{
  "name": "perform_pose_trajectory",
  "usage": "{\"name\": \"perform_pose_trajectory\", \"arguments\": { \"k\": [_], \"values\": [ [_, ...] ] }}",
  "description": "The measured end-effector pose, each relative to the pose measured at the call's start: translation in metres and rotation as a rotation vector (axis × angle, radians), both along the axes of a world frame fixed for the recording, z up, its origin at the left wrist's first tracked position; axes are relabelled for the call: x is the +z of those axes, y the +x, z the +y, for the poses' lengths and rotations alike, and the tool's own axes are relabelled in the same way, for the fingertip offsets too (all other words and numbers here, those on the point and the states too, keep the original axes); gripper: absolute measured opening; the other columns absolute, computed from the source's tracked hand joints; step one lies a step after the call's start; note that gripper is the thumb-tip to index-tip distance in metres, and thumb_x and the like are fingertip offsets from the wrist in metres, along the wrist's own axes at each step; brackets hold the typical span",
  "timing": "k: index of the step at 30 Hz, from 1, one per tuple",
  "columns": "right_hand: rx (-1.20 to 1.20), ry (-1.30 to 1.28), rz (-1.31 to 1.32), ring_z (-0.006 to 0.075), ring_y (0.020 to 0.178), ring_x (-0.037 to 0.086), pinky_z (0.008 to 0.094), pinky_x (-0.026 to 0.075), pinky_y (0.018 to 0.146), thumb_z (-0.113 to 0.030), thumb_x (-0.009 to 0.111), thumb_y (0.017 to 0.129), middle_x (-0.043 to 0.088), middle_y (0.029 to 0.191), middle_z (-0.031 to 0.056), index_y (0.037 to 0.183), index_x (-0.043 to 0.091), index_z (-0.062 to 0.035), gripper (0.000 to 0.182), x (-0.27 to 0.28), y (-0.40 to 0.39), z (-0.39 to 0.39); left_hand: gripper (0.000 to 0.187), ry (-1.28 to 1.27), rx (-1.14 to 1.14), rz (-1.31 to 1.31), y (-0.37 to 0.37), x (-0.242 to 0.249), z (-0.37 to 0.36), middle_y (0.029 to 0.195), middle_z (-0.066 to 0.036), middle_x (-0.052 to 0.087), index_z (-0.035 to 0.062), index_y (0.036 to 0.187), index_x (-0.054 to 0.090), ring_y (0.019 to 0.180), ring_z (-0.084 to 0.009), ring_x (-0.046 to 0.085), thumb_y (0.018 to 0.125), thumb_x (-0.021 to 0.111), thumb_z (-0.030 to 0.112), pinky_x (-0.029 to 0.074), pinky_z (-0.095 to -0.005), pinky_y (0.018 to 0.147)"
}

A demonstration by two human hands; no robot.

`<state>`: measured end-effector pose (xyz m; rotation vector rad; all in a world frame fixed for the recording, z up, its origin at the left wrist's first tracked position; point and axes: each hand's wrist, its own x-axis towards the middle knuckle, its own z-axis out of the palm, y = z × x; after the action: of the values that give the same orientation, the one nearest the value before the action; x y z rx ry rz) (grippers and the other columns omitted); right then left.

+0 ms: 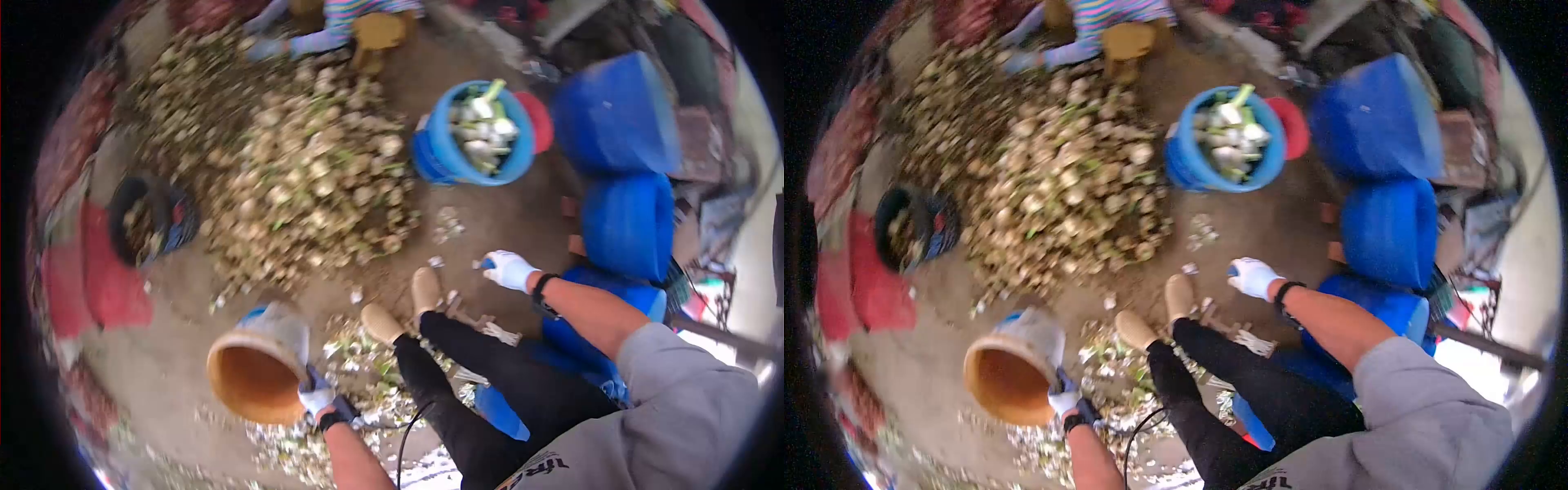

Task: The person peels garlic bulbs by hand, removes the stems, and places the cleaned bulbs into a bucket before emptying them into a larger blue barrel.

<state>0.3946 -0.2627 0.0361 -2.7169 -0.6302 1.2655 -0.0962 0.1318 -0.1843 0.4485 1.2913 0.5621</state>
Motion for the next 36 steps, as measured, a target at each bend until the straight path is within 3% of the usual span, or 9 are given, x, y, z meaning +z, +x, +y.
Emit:
{"name": "perform_pose_trajectory", "arguments": {
  "k": [1,3,7,11,17,23,30,33,36],
  "values": [
    [-0.025,0.033,-0.052,0.0427,0.112,0.065,0.0491,0.052,0.097,-0.037,0.068,0.091,0.071,0.113,0.0244,0.116,0.069,-0.004,0.041,-0.006,0.001,-0.009,0.045,0.14,-0.556,0.5,0.024,0.029,0.003,0.138,-0.019,0.063,-0.0118,0.138,0.057,0.126,-0.0249,0.06,0.111,0.043,0.021,0.053,-0.0375,0.108],
    [-0.083,0.046,-0.097,0.0429,0.112,0.065,0.0496,0.051,0.097,-0.036,0.068,0.091,0.07,0.114,0.0244,0.115,0.069,-0.0043,0.039,-0.007,0.012,-0.02,0.068,0.173,-0.36,0.359,-0.005,-0.011,0.006,0.147,-0.02,0.056,-0.002,0.146,0.052,0.131,-0.0335,0.057,0.104,0.057,0.05,0.049,-0.0431,0.113],
    [-0.34,0.072,-0.272,0.0416,0.109,0.066,0.0496,0.05,0.096,-0.036,0.063,0.096,0.07,0.112,0.0233,0.114,0.068,-0.0041,0.037,0.014,0.035,-0.021,0.086,-0.576,0.35,0.078,0.058,0.102,0.004,0.138,-0.018,0.055,0.0007,0.145,0.047,0.124,-0.0332,0.058,0.092,0.066,0.066,0.054,-0.0495,0.104],
    [-0.313,0.142,-0.389,0.0403,0.107,0.065,0.0497,0.05,0.094,-0.035,0.06,0.098,0.067,0.112,0.0212,0.115,0.065,-0.0037,0.035,0.053,0.086,0.019,0.04,-0.309,-0.134,0.176,0.093,0.131,-0.014,0.103,-0.011,0.065,0.0115,0.107,0.061,0.1,-0.0309,0.066,0.099,0.065,0.05,0.058,-0.0464,0.089],
    [-0.222,0.282,-0.442,0.0405,0.094,0.07,0.0516,0.054,0.082,-0.048,0.061,0.097,0.07,0.103,0.0248,0.106,0.065,0.0012,0.05,0.025,0.188,0.11,0.023,-0.243,-0.459,0.128,0.267,0.249,-0.064,0.089,-0.003,0.063,0.0149,0.097,0.06,0.079,-0.0182,0.06,0.108,0.054,0.035,0.054,-0.0337,0.073],
    [-0.436,0.263,-0.298,0.037,0.089,0.075,0.0493,0.06,0.075,-0.02,0.059,0.094,0.075,0.095,0.0195,0.1,0.072,-0.0022,0.023,-0.071,0.25,0.154,0.033,-0.108,-0.66,0.288,0.37,0.277,-0.161,0.103,-0.014,0.072,0.0002,0.125,0.062,0.089,-0.0272,0.074,0.106,0.059,0.028,0.062,-0.0403,0.077],
    [-0.184,0.377,-0.352,0.0338,0.08,0.074,0.0471,0.058,0.069,-0.016,0.06,0.09,0.075,0.087,0.0152,0.094,0.071,-0.0081,0.015,-0.058,0.246,0.08,0.026,-0.149,-0.826,0.31,0.454,0.231,-0.218,0.096,-0.013,0.073,0.0,0.114,0.063,0.076,-0.0244,0.073,0.104,0.064,0.024,0.063,-0.0388,0.071],
    [-0.079,0.391,-0.377,0.0306,0.074,0.072,0.0461,0.056,0.063,-0.018,0.06,0.09,0.07,0.082,0.0101,0.095,0.065,-0.0083,0.012,-0.044,0.213,0.014,0.025,0.287,-1.002,0.289,0.475,0.155,-0.217,0.09,-0.007,0.07,0.0012,0.109,0.063,0.069,-0.0173,0.067,0.102,0.066,0.025,0.058,-0.0335,0.064],
    [0.116,0.293,-0.324,0.0262,0.072,0.072,0.0438,0.053,0.059,-0.018,0.059,0.09,0.068,0.082,0.0072,0.094,0.062,-0.0103,0.009,-0.035,0.196,-0.037,0.024,-0.04,-0.812,0.344,0.539,0.097,-0.209,0.087,-0.003,0.065,0.0069,0.109,0.062,0.067,-0.0149,0.061,0.101,0.067,0.03,0.05,-0.0315,0.06]
  ]
}}
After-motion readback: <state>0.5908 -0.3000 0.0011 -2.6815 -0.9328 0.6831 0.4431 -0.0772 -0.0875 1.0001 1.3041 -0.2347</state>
